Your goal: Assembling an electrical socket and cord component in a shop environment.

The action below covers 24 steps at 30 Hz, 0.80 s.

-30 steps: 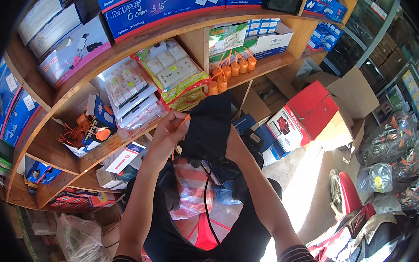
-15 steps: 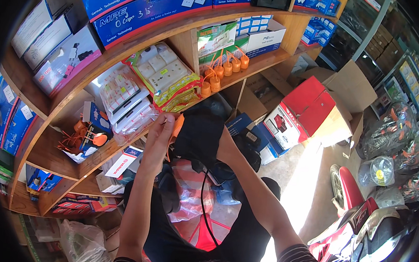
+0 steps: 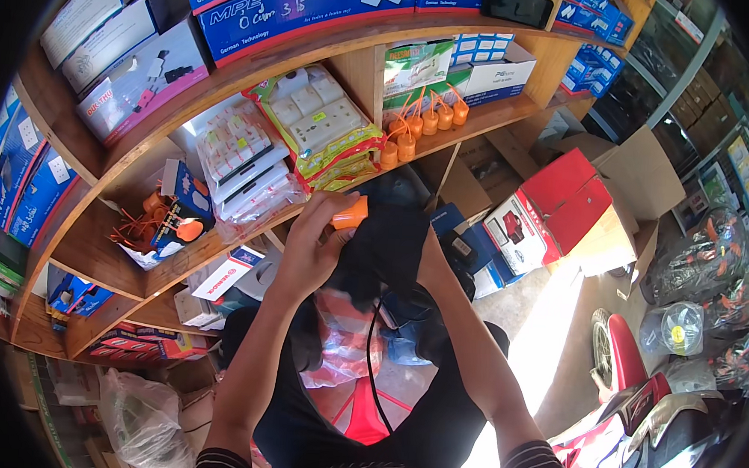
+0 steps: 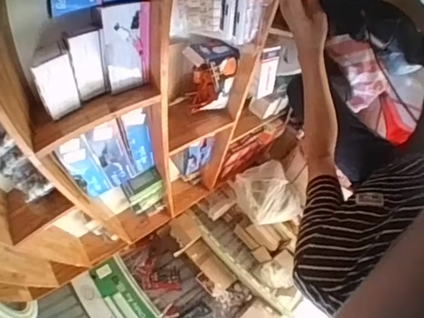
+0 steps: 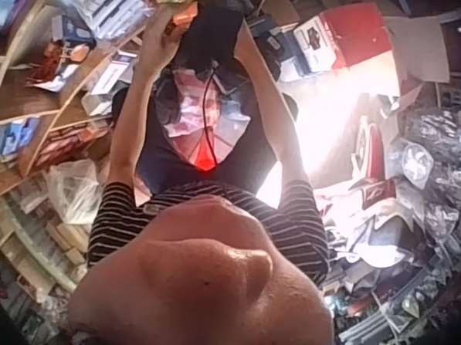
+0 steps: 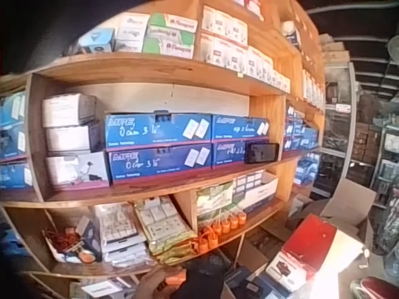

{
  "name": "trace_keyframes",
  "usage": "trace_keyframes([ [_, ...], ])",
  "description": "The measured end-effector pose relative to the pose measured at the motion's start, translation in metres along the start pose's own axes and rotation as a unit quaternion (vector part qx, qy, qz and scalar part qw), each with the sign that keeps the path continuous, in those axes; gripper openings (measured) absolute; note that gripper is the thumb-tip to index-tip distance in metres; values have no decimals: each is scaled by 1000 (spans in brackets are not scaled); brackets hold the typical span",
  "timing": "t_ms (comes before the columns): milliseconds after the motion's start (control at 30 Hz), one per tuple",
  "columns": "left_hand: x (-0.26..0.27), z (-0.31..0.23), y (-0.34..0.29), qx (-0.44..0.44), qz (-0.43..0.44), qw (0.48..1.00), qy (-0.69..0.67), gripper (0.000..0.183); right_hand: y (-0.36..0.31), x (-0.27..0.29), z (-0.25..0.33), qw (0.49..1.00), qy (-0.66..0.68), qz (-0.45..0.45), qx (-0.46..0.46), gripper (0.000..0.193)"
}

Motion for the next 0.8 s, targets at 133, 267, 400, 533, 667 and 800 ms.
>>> trace_keyframes([
  [133, 2, -7, -4, -16, -14, 994, 107, 44, -5, -9, -4, 996, 78, -9, -49, 24],
  [267, -2, 6, -3, 84, -16, 989, -119, 47, -4, -8, 2, 995, 6, -97, -1, 23],
  [400, 3, 22, -6, 257, 45, 928, -264, 31, -2, 0, 7, 993, -32, -115, 15, 27],
  [533, -2, 25, -10, 289, 90, 922, -243, 37, 3, -3, 12, 996, -63, -57, 37, 22],
  [667, -8, 24, -3, 157, 15, 981, -112, 39, 4, -7, 8, 991, 116, -66, -13, 21],
  [800, -5, 18, 0, 0, -30, 998, -52, 44, 2, -5, 12, 994, 73, -86, 10, 21],
])
Point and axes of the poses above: each hand's wrist, its own y-axis towards the middle knuckle, its own x-axis out of the back of the hand, z = x × y, the point moved 5 cm from there along y, towards the middle knuckle, and after that the axes turned 3 degrees about z, right-handed, at the moved point
